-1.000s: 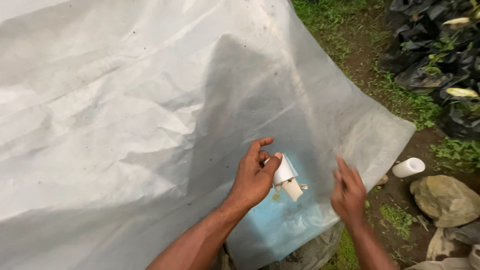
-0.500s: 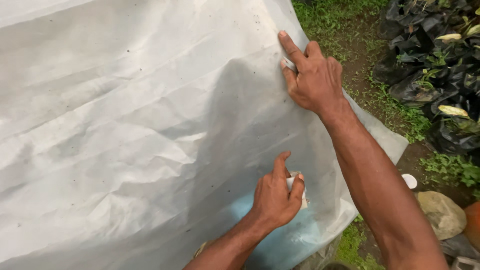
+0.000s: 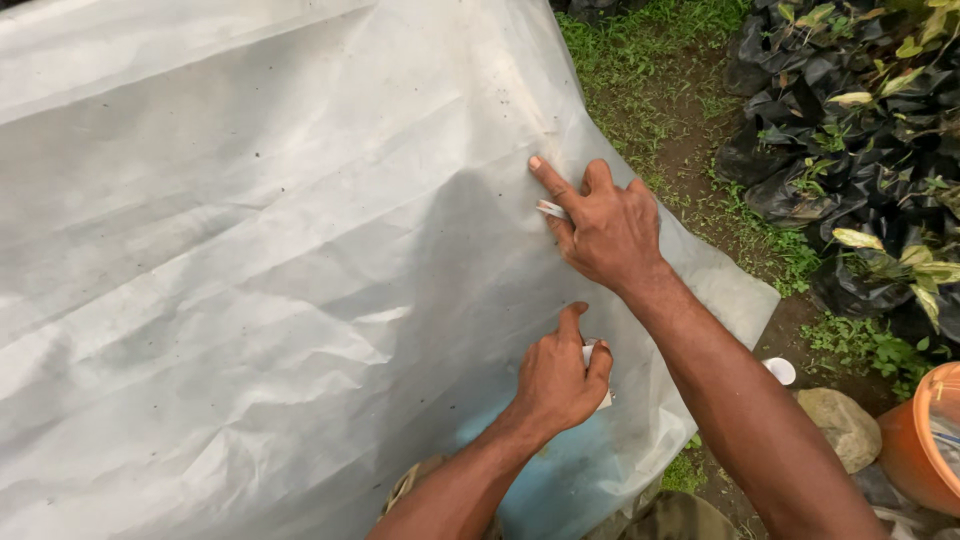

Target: The person uses a roll of white tape and green-handled scissors to patch a hole in a large translucent plastic sheet. They tear off pieces of tape, apply them over the damaged area, and trim the excess with scissors.

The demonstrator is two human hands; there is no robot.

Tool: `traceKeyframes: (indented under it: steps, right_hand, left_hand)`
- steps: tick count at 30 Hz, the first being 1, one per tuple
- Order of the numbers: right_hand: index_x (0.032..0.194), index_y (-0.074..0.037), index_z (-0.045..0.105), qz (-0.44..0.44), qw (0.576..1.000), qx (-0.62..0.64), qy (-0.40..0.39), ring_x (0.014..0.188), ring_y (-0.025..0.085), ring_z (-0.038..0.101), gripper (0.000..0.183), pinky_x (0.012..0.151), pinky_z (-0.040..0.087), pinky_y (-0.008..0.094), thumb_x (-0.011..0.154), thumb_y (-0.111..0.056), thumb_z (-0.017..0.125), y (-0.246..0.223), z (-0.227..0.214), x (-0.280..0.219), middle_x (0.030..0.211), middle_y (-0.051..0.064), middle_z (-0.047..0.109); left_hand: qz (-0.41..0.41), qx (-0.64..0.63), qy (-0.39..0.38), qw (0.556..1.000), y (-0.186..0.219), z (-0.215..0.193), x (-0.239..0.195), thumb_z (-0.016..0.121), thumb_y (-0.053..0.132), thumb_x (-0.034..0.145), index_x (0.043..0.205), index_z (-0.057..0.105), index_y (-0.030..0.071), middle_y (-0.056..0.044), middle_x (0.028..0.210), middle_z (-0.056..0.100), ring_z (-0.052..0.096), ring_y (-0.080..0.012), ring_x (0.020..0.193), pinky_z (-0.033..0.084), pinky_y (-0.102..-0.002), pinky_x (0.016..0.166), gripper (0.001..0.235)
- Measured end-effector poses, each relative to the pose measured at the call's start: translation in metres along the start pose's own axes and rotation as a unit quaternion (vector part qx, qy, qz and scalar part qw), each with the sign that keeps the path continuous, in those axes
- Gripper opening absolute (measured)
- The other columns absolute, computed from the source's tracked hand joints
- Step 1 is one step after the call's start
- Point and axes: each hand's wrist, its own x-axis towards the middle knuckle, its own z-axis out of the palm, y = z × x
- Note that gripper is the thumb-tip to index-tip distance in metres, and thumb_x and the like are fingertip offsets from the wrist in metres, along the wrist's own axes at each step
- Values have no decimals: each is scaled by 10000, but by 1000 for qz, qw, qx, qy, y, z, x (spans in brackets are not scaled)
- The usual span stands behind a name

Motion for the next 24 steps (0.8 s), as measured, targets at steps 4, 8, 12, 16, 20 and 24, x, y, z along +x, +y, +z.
traceKeyframes:
  steps: [4,8,12,16,20,24]
  right_hand:
    - [1465,-341,628,12,1000,-1,-7,610,182,501,562,571,410,377,923,-311,773,-1,-5,0,863,32,516]
    - [1395,-286,688,68,994,88,2,669,232,577,465,591,473,400,945,-203,768,3,-8,-36,929,61,585]
    - [1230,-88,747,169,948,264,56,669,169,527,183,627,431,300,1072,-78,655,27,10,-120,889,73,576]
    - [984,46,690,479,790,373,80,698,121,504,310,609,394,306,1188,-170,599,54,46,-256,762,54,602]
    - [1000,36,656,692,626,342,111,656,133,539,278,574,433,325,1153,-194,620,47,78,-392,803,44,615]
    - [1018,29,654,804,473,351,80,659,135,545,252,575,438,324,1132,-195,631,4,85,-482,812,46,623]
  left_hand:
    - [11,18,11,1000,-1,-5,5,608,215,892,1405,470,-33,-262,823,716,701,-474,807,533,-571,808,586]
    - [-43,15,-6,999,-8,-7,11,587,247,880,1359,534,-5,-252,783,735,717,-429,788,547,-530,830,543]
    - [1,-26,60,998,-18,-9,15,612,258,898,1252,614,13,-202,838,738,711,-400,797,547,-513,804,430]
    - [16,-102,95,990,-24,-12,19,623,269,932,1174,658,33,-140,813,727,729,-336,755,560,-449,726,341]
    - [50,-155,79,983,-28,-21,21,607,245,995,1169,654,22,-98,746,709,691,-210,672,527,-359,638,287]
    - [55,-236,46,969,-32,-25,24,583,184,1016,1234,637,20,-34,684,663,580,-86,625,467,-295,589,278]
